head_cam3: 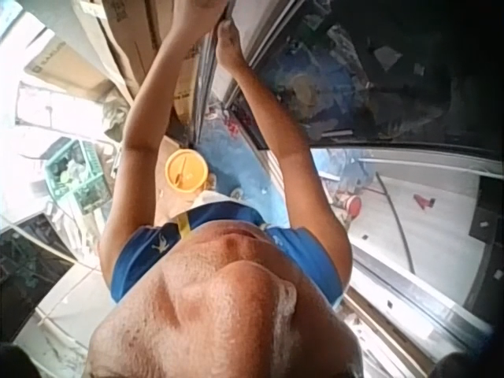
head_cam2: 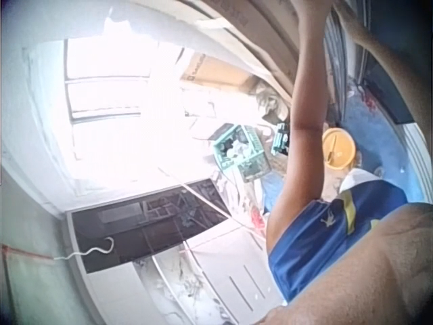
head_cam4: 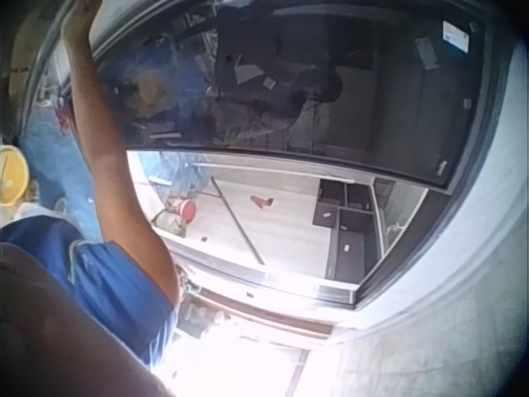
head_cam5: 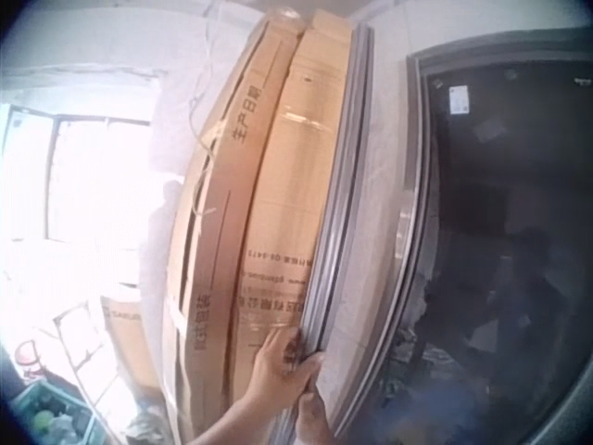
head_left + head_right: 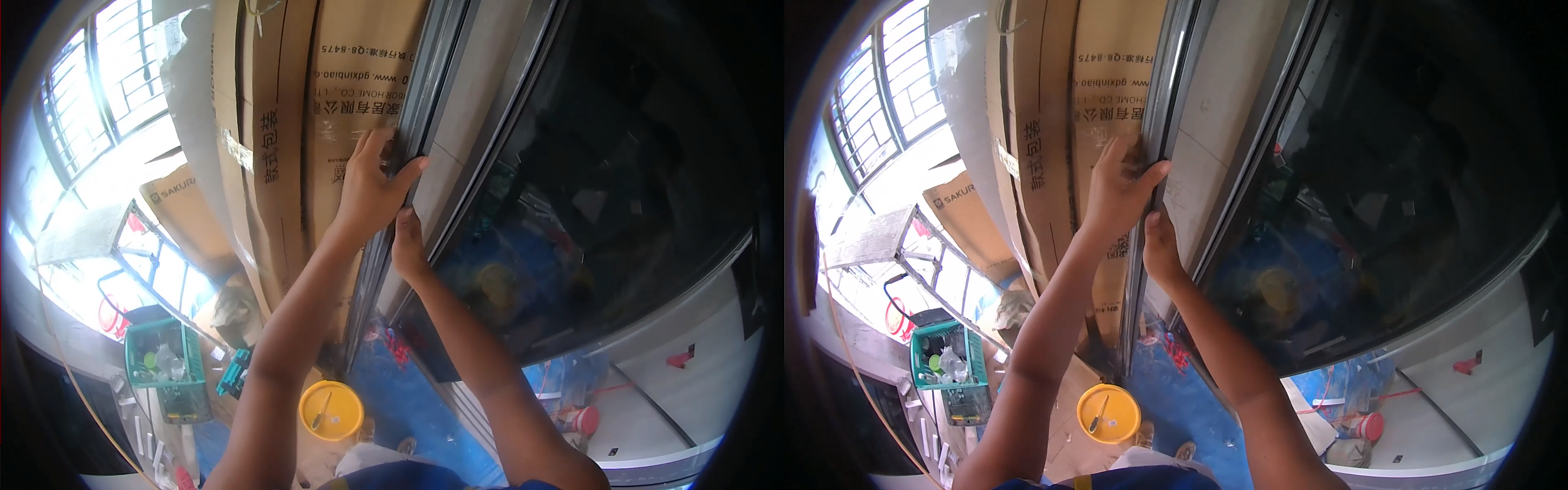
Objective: The person installs metal frame components for a sliding glass door by positioning long metal tracks into the door opening and securing a top track piece by hand.
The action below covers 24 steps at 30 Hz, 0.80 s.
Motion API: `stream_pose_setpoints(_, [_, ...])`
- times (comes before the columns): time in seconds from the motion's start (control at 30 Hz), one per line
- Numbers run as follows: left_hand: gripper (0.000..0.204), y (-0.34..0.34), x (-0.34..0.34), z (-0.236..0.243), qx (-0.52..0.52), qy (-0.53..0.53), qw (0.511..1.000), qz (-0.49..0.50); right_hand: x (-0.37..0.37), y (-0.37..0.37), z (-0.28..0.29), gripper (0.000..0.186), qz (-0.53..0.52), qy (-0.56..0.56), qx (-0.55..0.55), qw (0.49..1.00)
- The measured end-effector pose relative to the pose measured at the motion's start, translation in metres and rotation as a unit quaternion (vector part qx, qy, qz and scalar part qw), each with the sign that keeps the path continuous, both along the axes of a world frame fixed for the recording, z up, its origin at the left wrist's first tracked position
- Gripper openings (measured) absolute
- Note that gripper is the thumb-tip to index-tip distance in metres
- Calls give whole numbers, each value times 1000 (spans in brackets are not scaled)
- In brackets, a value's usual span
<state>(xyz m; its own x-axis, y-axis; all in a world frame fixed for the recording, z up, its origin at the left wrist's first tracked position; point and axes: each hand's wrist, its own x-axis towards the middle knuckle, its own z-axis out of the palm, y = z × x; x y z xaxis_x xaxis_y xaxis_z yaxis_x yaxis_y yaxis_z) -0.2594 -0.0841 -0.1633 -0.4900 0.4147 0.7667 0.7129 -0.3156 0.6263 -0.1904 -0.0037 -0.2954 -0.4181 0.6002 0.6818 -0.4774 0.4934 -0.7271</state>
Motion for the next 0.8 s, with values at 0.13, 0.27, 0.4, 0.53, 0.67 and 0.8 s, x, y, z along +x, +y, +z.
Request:
stream_pose_setpoints(0.13, [48,-29,-3,8,-54,-118,983,-133,15,-2,12,67,163,-5,-88,983])
stream_pose_setpoints(0.27, [40,-18,-19,-17,-3,-173,971,-167,27,4,17,68,199,-29,-120,972])
stream_pose_setpoints(0.4, [48,-24,-17,-15,48,-145,975,-159,30,-3,29,76,190,-49,-166,966])
stream_pose_setpoints(0.53, [68,-30,-21,-13,35,-238,921,-305,29,6,25,66,220,-29,-179,958])
stream_pose_setpoints(0.67, [59,-36,-18,-10,56,-292,893,-339,25,5,24,66,228,-19,-183,956])
stream_pose_setpoints(0.8, [45,-49,-10,0,29,-245,921,-302,22,11,22,66,213,-14,-189,958])
